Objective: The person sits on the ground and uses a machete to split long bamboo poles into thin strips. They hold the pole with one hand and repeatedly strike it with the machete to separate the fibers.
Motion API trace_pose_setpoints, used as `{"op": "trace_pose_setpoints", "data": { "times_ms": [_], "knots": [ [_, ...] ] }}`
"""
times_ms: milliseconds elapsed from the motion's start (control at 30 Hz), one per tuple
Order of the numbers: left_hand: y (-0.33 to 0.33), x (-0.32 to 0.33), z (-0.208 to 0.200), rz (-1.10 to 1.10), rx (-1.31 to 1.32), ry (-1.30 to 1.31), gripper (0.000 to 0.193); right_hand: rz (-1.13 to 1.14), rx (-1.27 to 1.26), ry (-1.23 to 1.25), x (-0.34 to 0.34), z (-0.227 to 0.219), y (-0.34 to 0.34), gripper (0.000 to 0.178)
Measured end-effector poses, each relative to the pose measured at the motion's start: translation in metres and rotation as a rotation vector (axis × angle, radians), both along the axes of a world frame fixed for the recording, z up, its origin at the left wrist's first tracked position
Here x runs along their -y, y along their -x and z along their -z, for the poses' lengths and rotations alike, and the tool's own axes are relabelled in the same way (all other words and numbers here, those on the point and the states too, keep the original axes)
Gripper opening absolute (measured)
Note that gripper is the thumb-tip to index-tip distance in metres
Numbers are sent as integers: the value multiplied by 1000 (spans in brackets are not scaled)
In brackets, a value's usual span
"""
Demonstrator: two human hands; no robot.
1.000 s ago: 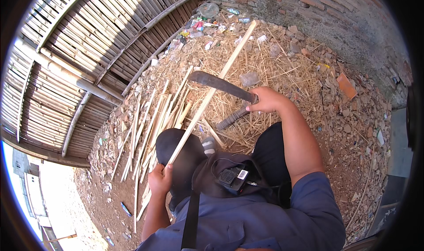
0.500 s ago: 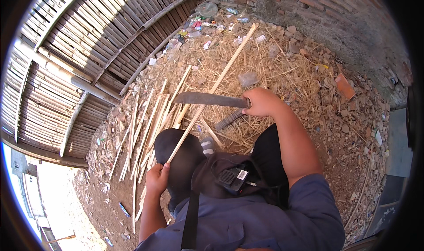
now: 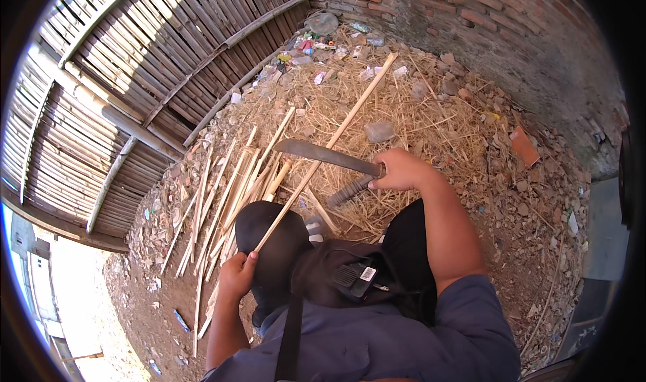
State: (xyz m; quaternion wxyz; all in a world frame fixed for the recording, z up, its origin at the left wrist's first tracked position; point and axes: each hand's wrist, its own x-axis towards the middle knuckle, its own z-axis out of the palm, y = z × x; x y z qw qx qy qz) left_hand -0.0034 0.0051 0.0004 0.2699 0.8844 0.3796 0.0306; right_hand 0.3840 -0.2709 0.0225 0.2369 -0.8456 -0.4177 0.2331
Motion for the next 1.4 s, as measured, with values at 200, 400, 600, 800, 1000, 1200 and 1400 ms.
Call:
{"op": "trace_pose_setpoints", "data": {
  "times_ms": [200,400,600,800,1000,1200,1400],
  "knots": [
    [-4,5,-7,-2,14,-21,58,308,14,-2,19,-11,-23,45],
    [-5,3,-5,-4,27,21,58,110,105,-12,7,-1,-9,37],
    [-2,7,-8,-32,11,5,58,49,-9,118,-5,-4,-6,39],
    [-1,2,-1,-8,7,-28,58,347,-50,-37,20,2,-35,47],
    [-3,3,-4,-6,14,-1,56,91,29,28,2,8,-14,41],
    [-3,6,-7,-8,50,10,55,-25,4,98,-7,-7,-3,37],
    [-5,5,-7,4,10,-10,56,301,-21,-60,19,8,-31,41]
  ]
}}
